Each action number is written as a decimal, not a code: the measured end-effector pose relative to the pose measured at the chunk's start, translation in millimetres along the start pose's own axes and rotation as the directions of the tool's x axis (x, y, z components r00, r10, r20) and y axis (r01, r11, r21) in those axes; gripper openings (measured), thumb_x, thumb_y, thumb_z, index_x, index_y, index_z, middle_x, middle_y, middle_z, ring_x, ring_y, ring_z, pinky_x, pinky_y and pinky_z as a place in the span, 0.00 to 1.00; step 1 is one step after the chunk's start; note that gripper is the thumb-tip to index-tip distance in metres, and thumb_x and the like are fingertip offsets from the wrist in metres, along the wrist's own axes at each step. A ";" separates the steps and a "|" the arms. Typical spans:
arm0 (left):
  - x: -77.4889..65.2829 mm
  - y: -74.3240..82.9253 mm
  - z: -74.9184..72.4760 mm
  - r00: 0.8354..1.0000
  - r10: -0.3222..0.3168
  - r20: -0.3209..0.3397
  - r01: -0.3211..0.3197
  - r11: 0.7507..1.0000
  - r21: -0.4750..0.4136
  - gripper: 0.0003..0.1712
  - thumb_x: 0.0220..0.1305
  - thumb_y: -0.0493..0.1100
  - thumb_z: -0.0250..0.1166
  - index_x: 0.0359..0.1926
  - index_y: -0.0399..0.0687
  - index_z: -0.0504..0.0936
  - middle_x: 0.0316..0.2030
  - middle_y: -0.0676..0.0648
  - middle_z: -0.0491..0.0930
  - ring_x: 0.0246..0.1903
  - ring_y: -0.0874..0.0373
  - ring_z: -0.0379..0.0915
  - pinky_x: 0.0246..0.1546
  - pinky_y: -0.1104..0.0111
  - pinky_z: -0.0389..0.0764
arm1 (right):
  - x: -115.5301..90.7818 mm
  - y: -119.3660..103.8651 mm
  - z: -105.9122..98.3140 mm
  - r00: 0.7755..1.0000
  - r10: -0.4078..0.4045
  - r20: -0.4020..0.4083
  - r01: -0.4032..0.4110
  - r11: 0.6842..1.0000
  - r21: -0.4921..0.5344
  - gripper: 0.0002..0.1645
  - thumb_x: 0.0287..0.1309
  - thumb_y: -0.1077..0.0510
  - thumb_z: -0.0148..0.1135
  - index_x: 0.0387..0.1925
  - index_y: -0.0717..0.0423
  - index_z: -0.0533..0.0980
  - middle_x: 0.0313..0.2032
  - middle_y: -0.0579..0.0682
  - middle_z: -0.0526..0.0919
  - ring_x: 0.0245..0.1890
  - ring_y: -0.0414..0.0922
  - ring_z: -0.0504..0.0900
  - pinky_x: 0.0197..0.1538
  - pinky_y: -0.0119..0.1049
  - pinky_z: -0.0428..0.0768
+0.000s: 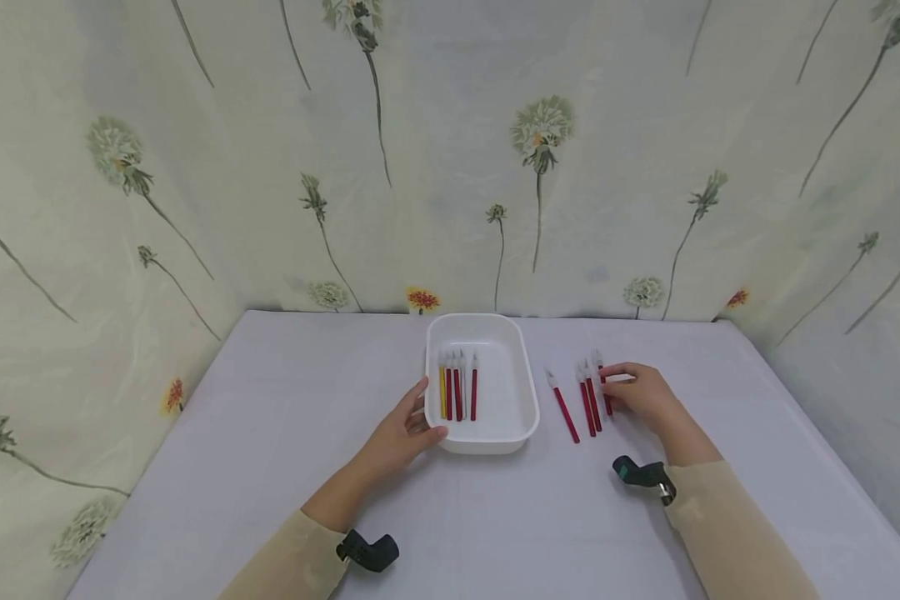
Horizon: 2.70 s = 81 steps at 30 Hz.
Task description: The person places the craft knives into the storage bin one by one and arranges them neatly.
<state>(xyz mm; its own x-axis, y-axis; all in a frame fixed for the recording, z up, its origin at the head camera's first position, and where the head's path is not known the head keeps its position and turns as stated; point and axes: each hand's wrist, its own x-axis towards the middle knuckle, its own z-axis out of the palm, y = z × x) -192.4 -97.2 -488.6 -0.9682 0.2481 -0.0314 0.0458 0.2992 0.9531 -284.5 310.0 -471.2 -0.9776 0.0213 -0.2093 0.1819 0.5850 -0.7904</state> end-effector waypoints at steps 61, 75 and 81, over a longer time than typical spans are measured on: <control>-1.2 1.3 -0.7 1.000 -0.013 0.004 0.013 1.000 -0.010 0.52 0.64 0.49 0.71 0.80 0.58 0.49 0.73 0.39 0.61 0.69 0.41 0.64 0.60 0.52 0.75 | -40.0 -90.7 40.7 0.987 -0.060 0.146 0.017 0.960 0.279 0.28 0.68 0.57 0.63 0.66 0.61 0.70 0.59 0.67 0.75 0.51 0.54 0.83 0.51 0.37 0.84; -1.9 2.7 -1.2 1.000 -0.011 0.017 0.011 1.000 -0.016 0.51 0.65 0.47 0.70 0.80 0.56 0.49 0.73 0.38 0.62 0.68 0.42 0.65 0.61 0.52 0.74 | -39.9 -110.3 68.0 0.982 -0.060 0.178 0.002 0.951 0.309 0.26 0.68 0.58 0.62 0.65 0.60 0.71 0.59 0.66 0.76 0.56 0.60 0.80 0.54 0.40 0.83; -3.1 4.9 -1.6 1.000 -0.015 0.014 0.016 1.000 -0.021 0.52 0.65 0.48 0.70 0.80 0.56 0.48 0.73 0.39 0.61 0.69 0.42 0.64 0.61 0.52 0.74 | -34.9 -117.8 76.4 0.984 -0.022 0.179 -0.028 0.961 0.275 0.25 0.67 0.58 0.64 0.63 0.58 0.73 0.57 0.63 0.77 0.55 0.59 0.81 0.54 0.41 0.83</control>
<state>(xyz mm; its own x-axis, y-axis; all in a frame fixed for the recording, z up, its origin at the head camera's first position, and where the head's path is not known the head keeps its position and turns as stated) -189.6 -97.9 -483.3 -0.9653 0.2565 -0.0502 0.0256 0.2838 0.9585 -263.7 178.5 -414.8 -0.9468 -0.1368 -0.2913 0.2316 0.3389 -0.9119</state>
